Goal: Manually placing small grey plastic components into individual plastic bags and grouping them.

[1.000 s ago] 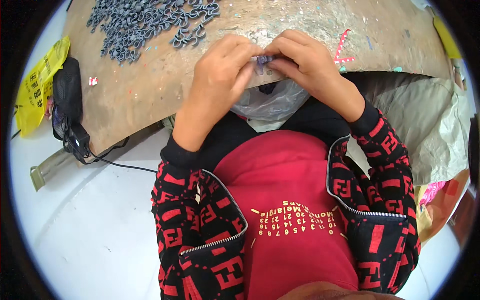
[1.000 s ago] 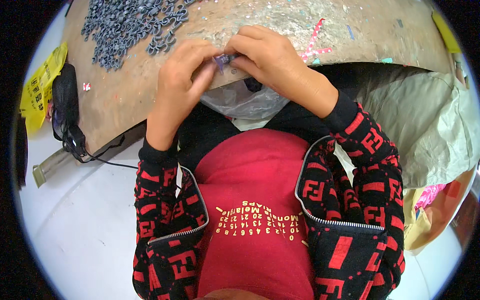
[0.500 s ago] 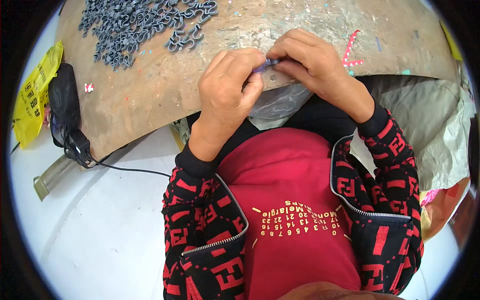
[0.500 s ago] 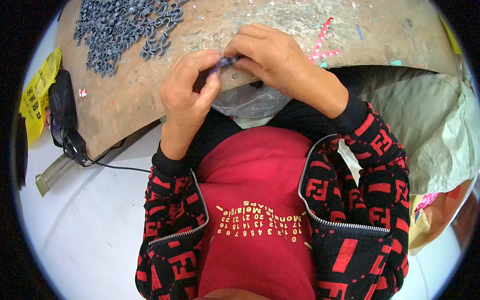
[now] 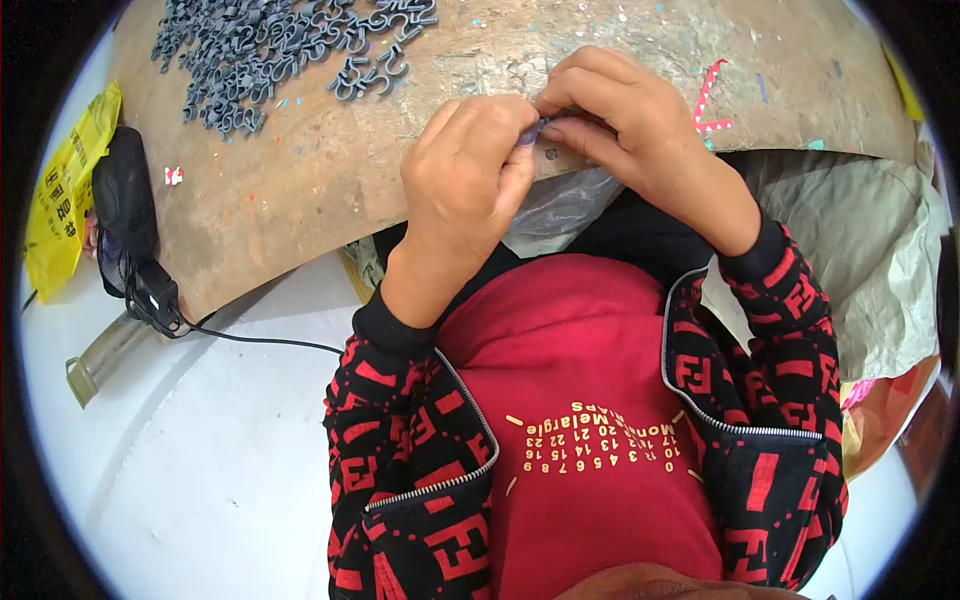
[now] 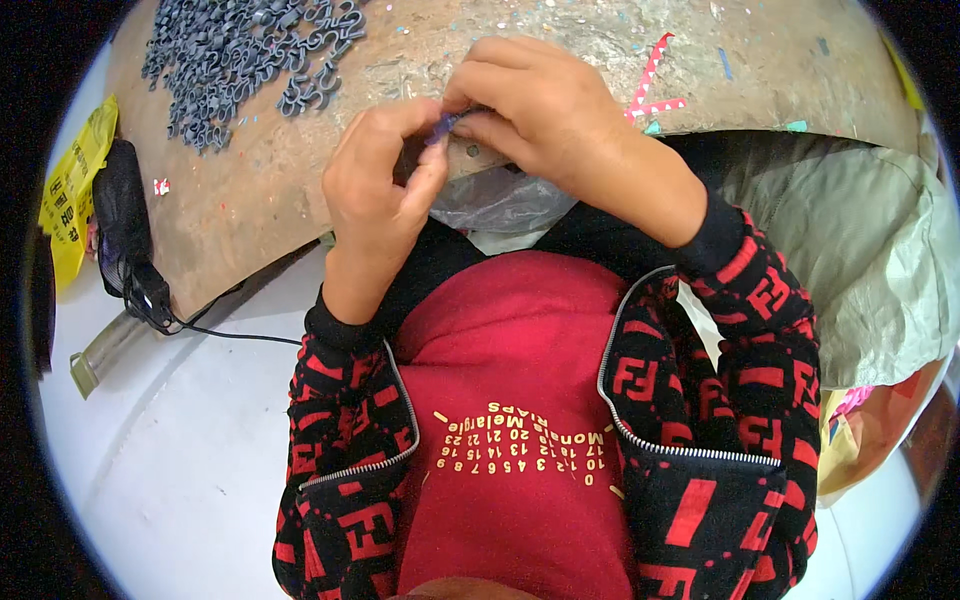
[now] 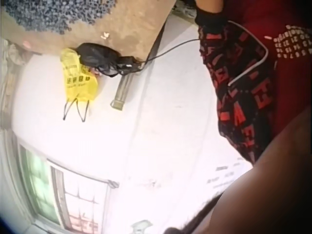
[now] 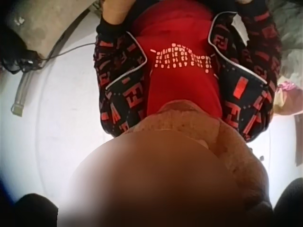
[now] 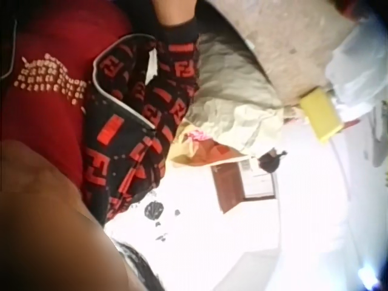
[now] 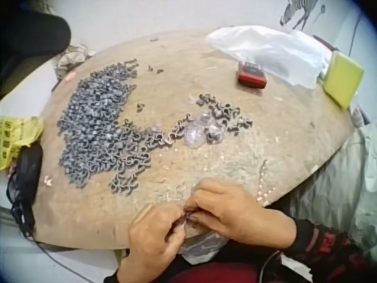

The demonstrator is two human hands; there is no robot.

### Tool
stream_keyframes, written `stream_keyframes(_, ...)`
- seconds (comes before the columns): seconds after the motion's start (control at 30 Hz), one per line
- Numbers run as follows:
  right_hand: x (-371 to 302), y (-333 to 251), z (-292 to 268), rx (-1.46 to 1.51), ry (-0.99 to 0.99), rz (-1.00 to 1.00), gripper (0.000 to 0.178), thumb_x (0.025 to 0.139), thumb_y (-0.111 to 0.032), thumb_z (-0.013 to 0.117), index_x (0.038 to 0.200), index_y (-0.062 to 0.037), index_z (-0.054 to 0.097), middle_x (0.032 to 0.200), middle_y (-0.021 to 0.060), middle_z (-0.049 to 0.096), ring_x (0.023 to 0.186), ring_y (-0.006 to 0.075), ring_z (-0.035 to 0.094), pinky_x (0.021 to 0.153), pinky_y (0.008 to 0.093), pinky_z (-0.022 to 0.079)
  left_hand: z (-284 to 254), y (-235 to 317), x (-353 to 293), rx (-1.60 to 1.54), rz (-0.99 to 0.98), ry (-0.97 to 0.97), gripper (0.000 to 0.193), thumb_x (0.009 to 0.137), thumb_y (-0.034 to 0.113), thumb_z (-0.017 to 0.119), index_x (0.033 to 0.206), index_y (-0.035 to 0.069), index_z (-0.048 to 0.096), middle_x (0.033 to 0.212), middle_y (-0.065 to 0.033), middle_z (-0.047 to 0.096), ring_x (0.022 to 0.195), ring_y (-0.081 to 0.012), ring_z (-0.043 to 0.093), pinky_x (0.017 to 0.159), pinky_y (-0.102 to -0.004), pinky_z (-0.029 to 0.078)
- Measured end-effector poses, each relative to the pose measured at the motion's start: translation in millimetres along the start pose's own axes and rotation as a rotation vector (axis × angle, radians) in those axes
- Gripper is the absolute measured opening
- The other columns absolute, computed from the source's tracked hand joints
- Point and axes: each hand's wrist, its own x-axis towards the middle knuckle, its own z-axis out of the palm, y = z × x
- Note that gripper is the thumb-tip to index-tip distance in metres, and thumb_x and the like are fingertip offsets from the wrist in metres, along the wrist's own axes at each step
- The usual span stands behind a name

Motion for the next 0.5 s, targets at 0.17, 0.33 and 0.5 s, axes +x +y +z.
stream_keyframes(0.17,16,-13,-9,-0.297,-0.069,-0.117,0.018,0.068,-0.003,0.067,0.082,-0.0036,0.055,0.078,0.0088,0.053,0.076,0.0295,0.054,0.065,0.0372,0.045,-1,4,3,0.026,0.013,-0.051,0.022,0.068,-0.004,0.064,0.087,0.003,0.056,0.081,-0.0106,0.06,0.073,-0.0296,0.058,0.064,-0.0371,0.047)
stream_keyframes(0.33,24,-14,-11,-0.194,-0.166,-0.085,0.016,0.068,-0.002,0.064,0.08,-0.0025,0.054,0.078,0.0097,0.052,0.075,0.0299,0.052,0.065,0.0382,0.045,-3,2,3,0.039,-0.013,-0.114,0.023,0.065,-0.004,0.063,0.085,0.004,0.055,0.078,-0.0109,0.058,0.07,-0.0294,0.056,0.063,-0.0369,0.046)
stream_keyframes(0.5,25,-19,-12,-0.188,-0.216,-0.017,0.017,0.069,-0.001,0.063,0.083,-0.0016,0.053,0.079,0.0107,0.052,0.076,0.0307,0.052,0.065,0.039,0.045,1,2,4,0.056,0.038,-0.135,0.023,0.064,-0.003,0.063,0.083,0.004,0.053,0.075,-0.0106,0.055,0.069,-0.0287,0.054,0.062,-0.0365,0.045)
